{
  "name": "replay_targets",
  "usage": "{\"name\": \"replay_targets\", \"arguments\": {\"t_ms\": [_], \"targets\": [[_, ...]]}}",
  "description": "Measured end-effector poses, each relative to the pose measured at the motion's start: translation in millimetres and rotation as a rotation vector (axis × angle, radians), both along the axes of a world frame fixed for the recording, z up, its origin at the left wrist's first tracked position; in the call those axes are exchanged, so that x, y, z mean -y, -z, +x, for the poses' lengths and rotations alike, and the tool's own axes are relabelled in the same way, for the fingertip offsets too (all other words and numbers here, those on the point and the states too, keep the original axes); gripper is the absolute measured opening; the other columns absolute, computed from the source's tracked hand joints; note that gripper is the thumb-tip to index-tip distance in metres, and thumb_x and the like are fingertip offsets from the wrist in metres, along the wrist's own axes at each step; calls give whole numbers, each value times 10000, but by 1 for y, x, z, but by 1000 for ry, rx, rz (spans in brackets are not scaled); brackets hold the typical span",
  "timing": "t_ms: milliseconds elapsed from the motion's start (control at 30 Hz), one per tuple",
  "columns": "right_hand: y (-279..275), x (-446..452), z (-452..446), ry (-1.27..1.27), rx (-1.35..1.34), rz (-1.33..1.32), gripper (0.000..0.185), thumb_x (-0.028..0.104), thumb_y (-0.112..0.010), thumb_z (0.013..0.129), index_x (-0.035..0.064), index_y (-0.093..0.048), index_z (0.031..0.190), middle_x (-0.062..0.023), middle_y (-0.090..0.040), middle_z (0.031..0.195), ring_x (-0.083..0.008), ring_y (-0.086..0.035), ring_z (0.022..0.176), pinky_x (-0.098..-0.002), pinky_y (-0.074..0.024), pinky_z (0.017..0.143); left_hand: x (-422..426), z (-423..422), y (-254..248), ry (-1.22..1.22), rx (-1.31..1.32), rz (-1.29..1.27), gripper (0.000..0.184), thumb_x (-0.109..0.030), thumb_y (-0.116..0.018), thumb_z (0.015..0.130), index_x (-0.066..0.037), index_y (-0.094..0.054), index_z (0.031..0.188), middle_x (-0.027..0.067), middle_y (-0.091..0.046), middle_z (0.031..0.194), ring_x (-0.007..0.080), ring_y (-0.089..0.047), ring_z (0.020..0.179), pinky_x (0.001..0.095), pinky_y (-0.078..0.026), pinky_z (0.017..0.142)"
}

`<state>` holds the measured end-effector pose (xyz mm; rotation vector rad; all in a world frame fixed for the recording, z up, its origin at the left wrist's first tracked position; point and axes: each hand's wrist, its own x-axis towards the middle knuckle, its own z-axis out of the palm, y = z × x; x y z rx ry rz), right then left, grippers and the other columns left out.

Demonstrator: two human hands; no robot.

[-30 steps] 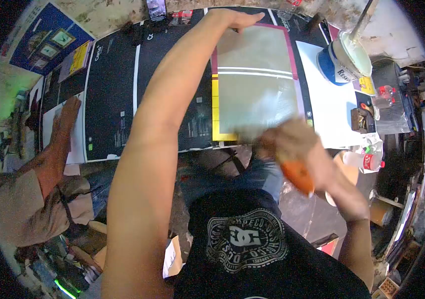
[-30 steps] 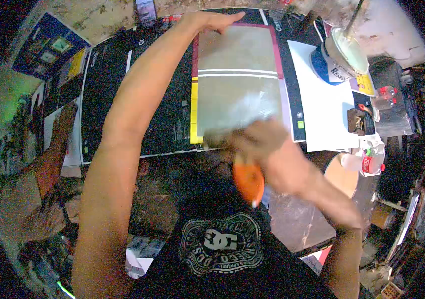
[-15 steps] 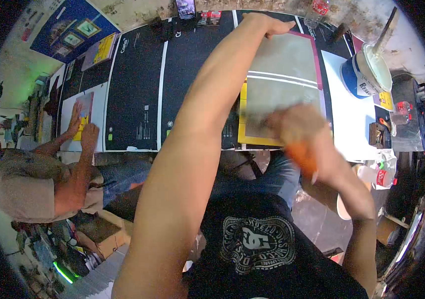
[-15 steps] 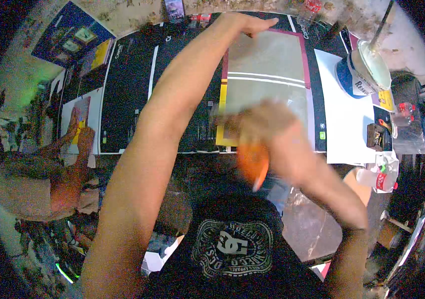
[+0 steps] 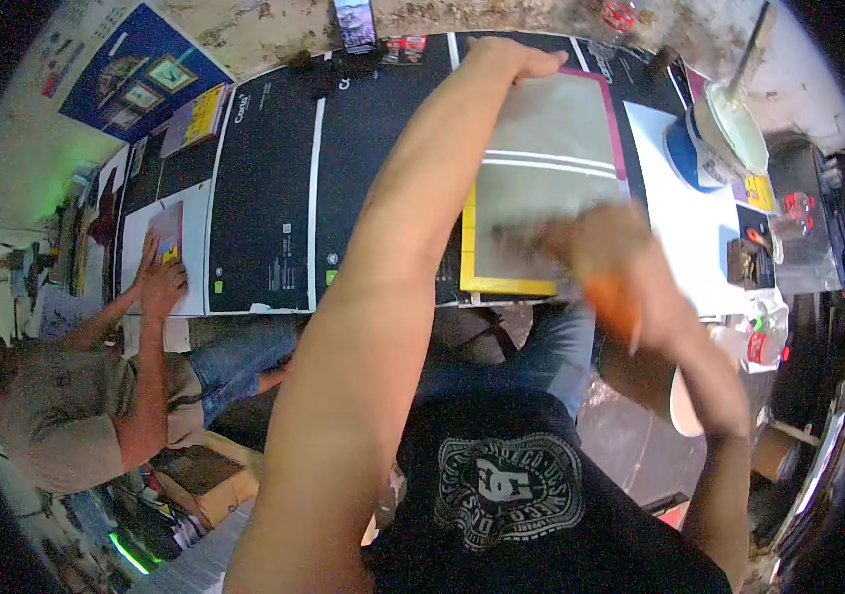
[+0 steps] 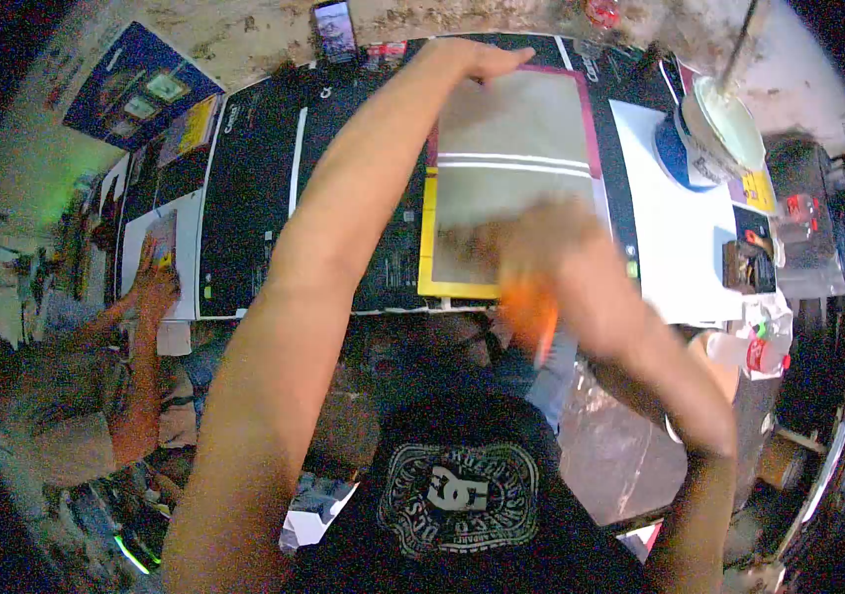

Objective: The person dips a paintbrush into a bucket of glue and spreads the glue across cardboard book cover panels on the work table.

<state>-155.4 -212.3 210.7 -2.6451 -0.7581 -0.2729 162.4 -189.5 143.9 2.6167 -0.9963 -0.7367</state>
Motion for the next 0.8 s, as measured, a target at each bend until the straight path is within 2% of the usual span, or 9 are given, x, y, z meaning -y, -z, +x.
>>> {"name": "replay_targets", "arguments": {"t_ms": [100, 133, 167, 333, 467, 533, 633, 733, 800], "targets": [[33, 53, 59, 44, 142, 65, 198, 190, -603, 802, 78, -672, 951, -116, -664, 1005, -342, -613, 912, -411, -487, 826, -2, -1, 5, -10, 16, 7, 844, -726, -219, 851, -121, -340, 1427, 139, -354, 1462, 300, -313, 1355, 497, -227, 1098], [51, 65, 65, 83, 70, 55, 225, 167, -620, 764, 70, -674, 960, -115, -662, 1017, -334, -611, 937, -407, -488, 831, -1, -1, 6, -10, 21, 7, 842, -724, -220, 853, -122, -339, 1428, 139, -354, 1462, 300, -314, 1354, 498, -228, 1098], [64, 75, 64, -92, 65, 69, 286, 152, -626, 722, 77, -664, 996, -125, -656, 1038, -336, -607, 944, -408, -490, 824, 0, -3, 6, -15, 25, 10, 839, -723, -222, 854, -123, -337, 1429, 138, -353, 1462, 300, -315, 1354, 498, -229, 1098], [10, 31, -47, -83, -275, -1, 313, 157, -595, 706, 66, -646, 1001, -119, -637, 922, -304, -599, 895, -397, -443, 816, -3, -4, 1, -18, 9, 23, 828, -714, -227, 860, -127, -329, 1434, 137, -351, 1464, 301, -319, 1351, 499, -233, 1096], [-35, 42, -64, -75, -468, -66, 346, 249, -533, 754, 43, -638, 1012, -120, -624, 933, -292, -601, 895, -408, -435, 807, -1, 0, 2, -19, -6, 20, 818, -708, -232, 864, -131, -323, 1438, 136, -350, 1465, 302, -322, 1349, 499, -236, 1094], [-31, 56, -41, 60, -170, -17, 405, 310, -506, 760, 32, -648, 1018, -141, -631, 986, -320, -597, 913, -429, -431, 836, 0, -1, 1, -20, -8, 18, 814, -704, -234, 866, -132, -320, 1439, 136, -349, 1466, 302, -323, 1348, 500, -238, 1093], [-17, 78, 22, -4, 75, -118, 255, 190, -573, 765, 78, -651, 980, -132, -644, 999, -342, -586, 951, -414, -452, 832, 5, -1, 5, -29, -7, 34, 807, -699, -238, 870, -135, -315, 1442, 135, -348, 1466, 303, -326, 1346, 500, -240, 1092], [36, 104, 43, -107, -24, -13, 268, 126, -639, 688, 97, -657, 954, -114, -655, 957, -325, -594, 926, -416, -453, 812, 2, 0, 17, -82, 29, 63, 817, -706, -246, 864, -135, -316, 1443, 137, -361, 1459, 314, -352, 1329, 510, -272, 1074], [34, 110, 27, -71, -183, -41, 269, 105, -654, 663, 105, -656, 932, -98, -660, 935, -311, -601, 913, -423, -442, 820, 2, 4, 19, -96, 44, 77, 834, -720, -256, 852, -130, -334, 1436, 140, -392, 1439, 334, -395, 1294, 519, -321, 1038]]}}
